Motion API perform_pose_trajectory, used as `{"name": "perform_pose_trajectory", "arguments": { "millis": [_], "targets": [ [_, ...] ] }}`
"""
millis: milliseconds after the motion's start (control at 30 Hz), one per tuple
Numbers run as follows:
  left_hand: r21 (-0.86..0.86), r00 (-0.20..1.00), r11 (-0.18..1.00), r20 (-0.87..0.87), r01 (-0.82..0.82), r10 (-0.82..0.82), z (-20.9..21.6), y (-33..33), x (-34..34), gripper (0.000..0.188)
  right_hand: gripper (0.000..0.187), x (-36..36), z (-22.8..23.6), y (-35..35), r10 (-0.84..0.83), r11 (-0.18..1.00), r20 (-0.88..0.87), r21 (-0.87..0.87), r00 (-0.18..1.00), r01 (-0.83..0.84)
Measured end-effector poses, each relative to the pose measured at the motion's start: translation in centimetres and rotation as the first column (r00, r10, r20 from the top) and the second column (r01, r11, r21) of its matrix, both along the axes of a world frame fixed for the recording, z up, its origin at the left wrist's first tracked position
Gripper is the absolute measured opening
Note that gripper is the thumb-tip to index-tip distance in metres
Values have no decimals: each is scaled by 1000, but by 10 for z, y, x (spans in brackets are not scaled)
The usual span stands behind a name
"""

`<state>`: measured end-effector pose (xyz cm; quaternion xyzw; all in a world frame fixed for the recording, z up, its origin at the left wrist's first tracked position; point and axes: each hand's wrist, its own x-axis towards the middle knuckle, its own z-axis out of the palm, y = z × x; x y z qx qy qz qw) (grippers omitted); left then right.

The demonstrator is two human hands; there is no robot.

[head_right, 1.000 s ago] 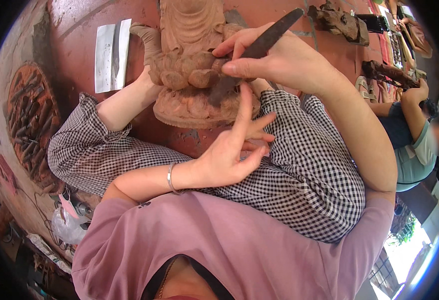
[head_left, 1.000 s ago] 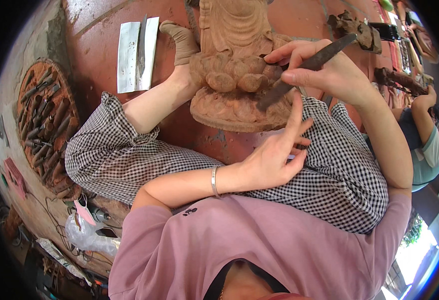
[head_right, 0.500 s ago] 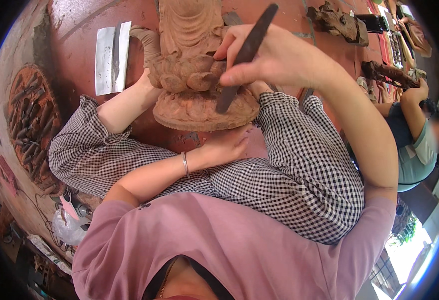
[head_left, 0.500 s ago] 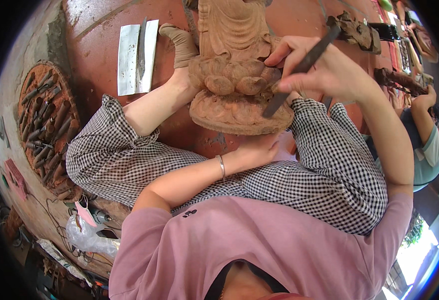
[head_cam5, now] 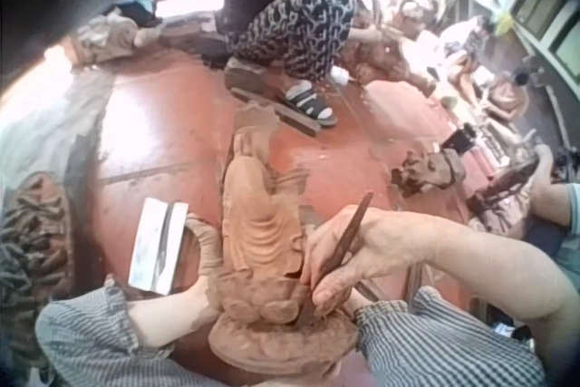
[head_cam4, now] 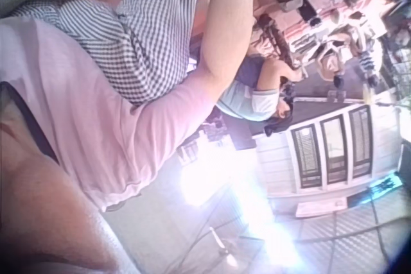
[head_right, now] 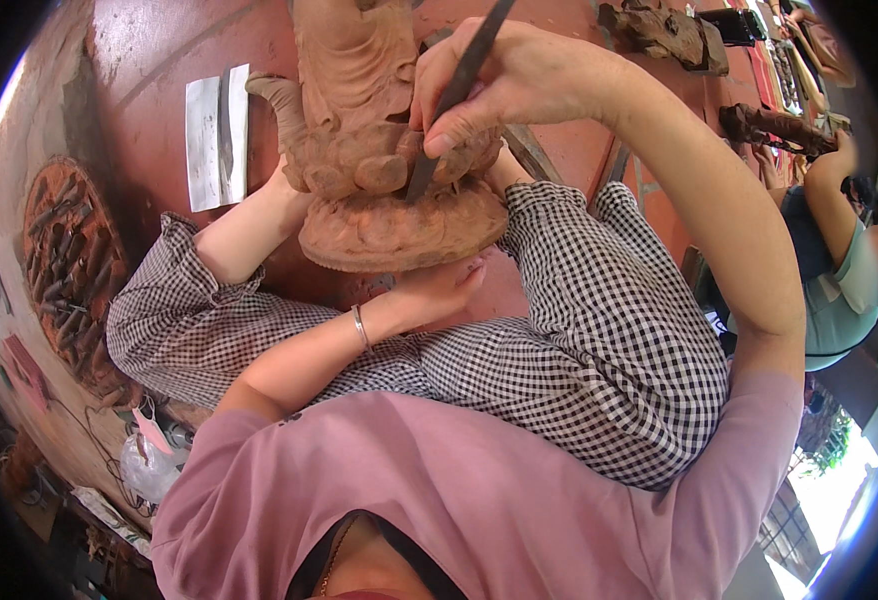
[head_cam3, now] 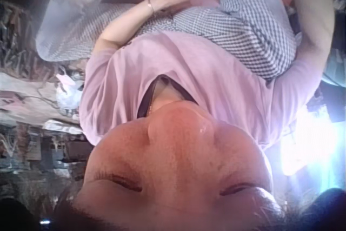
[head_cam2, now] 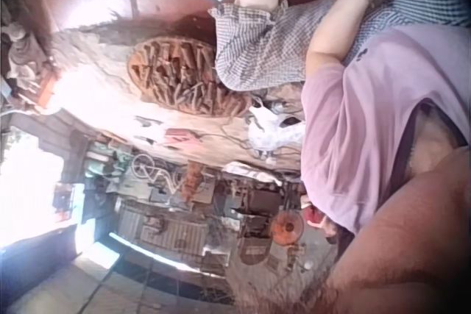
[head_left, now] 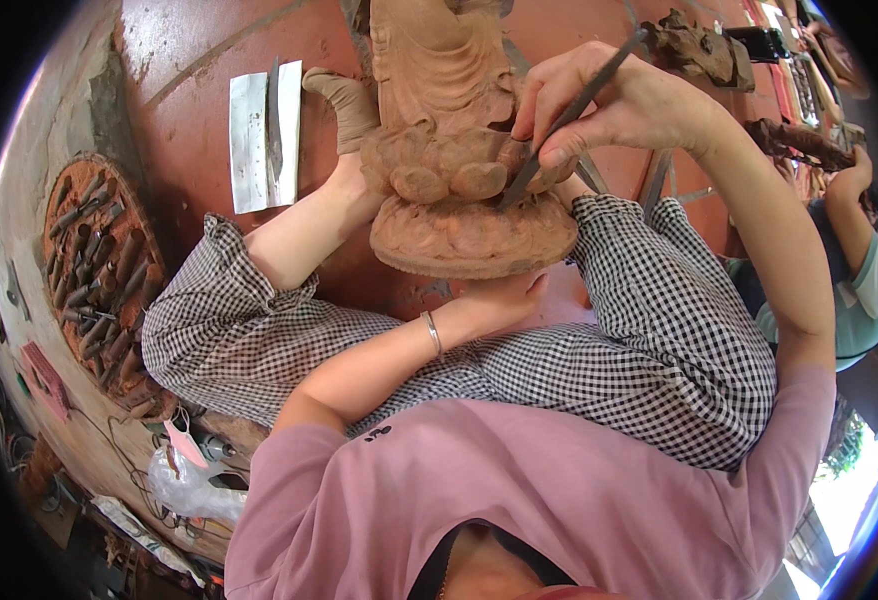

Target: The person sits on the floor and uses a metal carving tool to shape and smooth a clay sculpture. They hold the sculpture with one hand and carefully carve details with the other, occasionally rotating the piece to access different areas.

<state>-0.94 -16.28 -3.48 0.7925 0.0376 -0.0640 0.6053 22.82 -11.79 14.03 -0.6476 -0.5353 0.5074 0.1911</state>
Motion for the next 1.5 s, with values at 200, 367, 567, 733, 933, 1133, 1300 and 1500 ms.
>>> {"name": "perform_pose_trajectory", "arguments": {
  "millis": [200, 367, 567, 733, 933, 1133, 1300, 1500],
  "targets": [
    [-152, 987, 988, 151, -26, 49, 46, 13, -4, 29, 26, -3, 5, 0, 108, 993, 28, 36, 994, -109],
    [-135, 889, 989, 443, -65, 119, 83, 24, -1, 30, 24, 4, 1, -1, 80, 993, -60, 87, 995, -75],
    [-25, 665, 976, 728, -218, 167, 97, 35, 1, 23, 25, 2, -1, 1, 83, 993, -76, 90, 994, -76],
    [-7, 585, 956, 789, -294, 186, 91, 47, 2, 34, 30, 8, -7, -2, 240, 948, -43, 227, 970, -224],
    [4, 516, 942, 838, -335, 180, 79, 46, 4, 36, 18, -3, 3, -2, -24, 995, -64, 99, 998, 31],
    [33, 518, 937, 840, -349, 163, 75, 48, 3, 36, 29, -18, 16, 2, 32, 999, 119, -30, 992, -29],
    [33, 514, 936, 843, -349, 161, 75, 48, 3, 36, 33, -15, 8, -1, -114, 992, 154, -29, 981, 120],
    [35, 517, 933, 840, -357, 166, 75, 47, 2, 36, 27, -33, 23, 1, -54, 997, 275, -46, 960, 69]
  ]
}}
